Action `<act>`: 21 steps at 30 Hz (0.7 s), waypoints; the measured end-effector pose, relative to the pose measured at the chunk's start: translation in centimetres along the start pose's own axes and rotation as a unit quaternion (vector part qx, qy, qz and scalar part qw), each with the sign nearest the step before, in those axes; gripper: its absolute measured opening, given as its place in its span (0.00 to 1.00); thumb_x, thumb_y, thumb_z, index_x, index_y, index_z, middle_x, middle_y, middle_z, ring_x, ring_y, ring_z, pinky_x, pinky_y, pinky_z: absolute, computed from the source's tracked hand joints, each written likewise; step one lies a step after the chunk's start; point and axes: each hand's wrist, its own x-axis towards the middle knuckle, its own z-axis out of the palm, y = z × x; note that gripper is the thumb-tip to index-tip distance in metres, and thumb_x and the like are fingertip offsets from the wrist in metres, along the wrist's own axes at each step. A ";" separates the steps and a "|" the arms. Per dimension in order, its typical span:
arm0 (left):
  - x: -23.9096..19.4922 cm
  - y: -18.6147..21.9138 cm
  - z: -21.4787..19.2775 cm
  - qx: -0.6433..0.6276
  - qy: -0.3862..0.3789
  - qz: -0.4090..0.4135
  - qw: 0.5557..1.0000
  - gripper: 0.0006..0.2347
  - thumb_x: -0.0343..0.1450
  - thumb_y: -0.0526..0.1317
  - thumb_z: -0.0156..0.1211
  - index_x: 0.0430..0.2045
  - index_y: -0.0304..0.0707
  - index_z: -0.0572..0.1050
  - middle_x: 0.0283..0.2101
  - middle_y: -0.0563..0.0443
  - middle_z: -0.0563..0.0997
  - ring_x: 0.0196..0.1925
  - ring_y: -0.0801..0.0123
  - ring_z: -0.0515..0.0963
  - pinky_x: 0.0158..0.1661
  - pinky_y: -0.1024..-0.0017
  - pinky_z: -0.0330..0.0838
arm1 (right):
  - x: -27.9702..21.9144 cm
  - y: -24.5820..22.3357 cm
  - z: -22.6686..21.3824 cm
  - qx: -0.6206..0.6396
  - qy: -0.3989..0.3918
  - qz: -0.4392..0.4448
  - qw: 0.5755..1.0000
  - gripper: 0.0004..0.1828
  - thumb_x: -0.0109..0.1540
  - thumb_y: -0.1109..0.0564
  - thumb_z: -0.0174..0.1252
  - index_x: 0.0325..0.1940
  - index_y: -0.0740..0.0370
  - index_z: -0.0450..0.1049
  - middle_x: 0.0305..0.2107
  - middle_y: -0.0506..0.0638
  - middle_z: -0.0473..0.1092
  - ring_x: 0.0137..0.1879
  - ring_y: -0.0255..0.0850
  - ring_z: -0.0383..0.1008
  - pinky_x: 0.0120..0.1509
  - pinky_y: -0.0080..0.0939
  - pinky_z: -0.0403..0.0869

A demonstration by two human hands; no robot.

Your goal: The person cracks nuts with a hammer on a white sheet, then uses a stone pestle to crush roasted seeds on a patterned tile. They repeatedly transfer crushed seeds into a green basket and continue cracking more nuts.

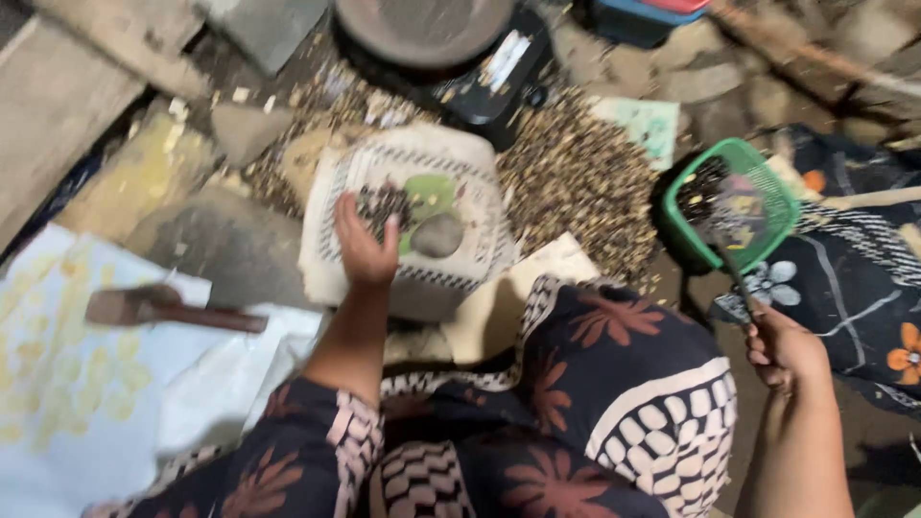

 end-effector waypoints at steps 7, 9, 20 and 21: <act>0.8 0.6 -0.6 -0.024 0.006 -0.021 0.999 0.28 0.72 0.39 0.59 0.64 0.20 0.58 0.67 0.24 0.64 0.71 0.35 0.63 0.71 0.48 0.56 | -1.4 -1.8 1.3 -0.036 -0.010 0.007 0.999 0.20 0.75 0.41 0.38 0.32 0.50 0.59 0.16 0.41 0.51 0.15 0.32 0.43 0.14 0.37 0.33; 0.9 0.7 -0.5 -0.033 0.009 -0.015 0.999 0.29 0.72 0.39 0.60 0.65 0.20 0.58 0.67 0.25 0.64 0.72 0.36 0.63 0.71 0.48 0.56 | -1.5 -1.8 1.2 -0.056 0.005 0.044 0.997 0.25 0.75 0.36 0.37 0.29 0.49 0.58 0.15 0.41 0.52 0.14 0.33 0.44 0.15 0.39 0.33; 1.3 -0.3 -1.4 -0.114 -0.012 -0.039 0.993 0.27 0.75 0.36 0.55 0.66 0.18 0.54 0.66 0.23 0.64 0.69 0.37 0.66 0.69 0.52 0.59 | 2.8 0.3 0.4 0.028 -0.082 0.040 0.995 0.29 0.75 0.28 0.36 0.30 0.47 0.55 0.15 0.41 0.50 0.15 0.33 0.44 0.14 0.37 0.35; 1.1 -0.4 -1.5 -0.115 -0.009 -0.041 0.993 0.27 0.75 0.36 0.55 0.66 0.18 0.54 0.66 0.23 0.64 0.69 0.37 0.66 0.69 0.52 0.59 | 3.3 1.7 0.1 0.025 -0.082 0.038 0.996 0.29 0.75 0.28 0.36 0.30 0.47 0.55 0.15 0.41 0.50 0.15 0.33 0.44 0.14 0.37 0.35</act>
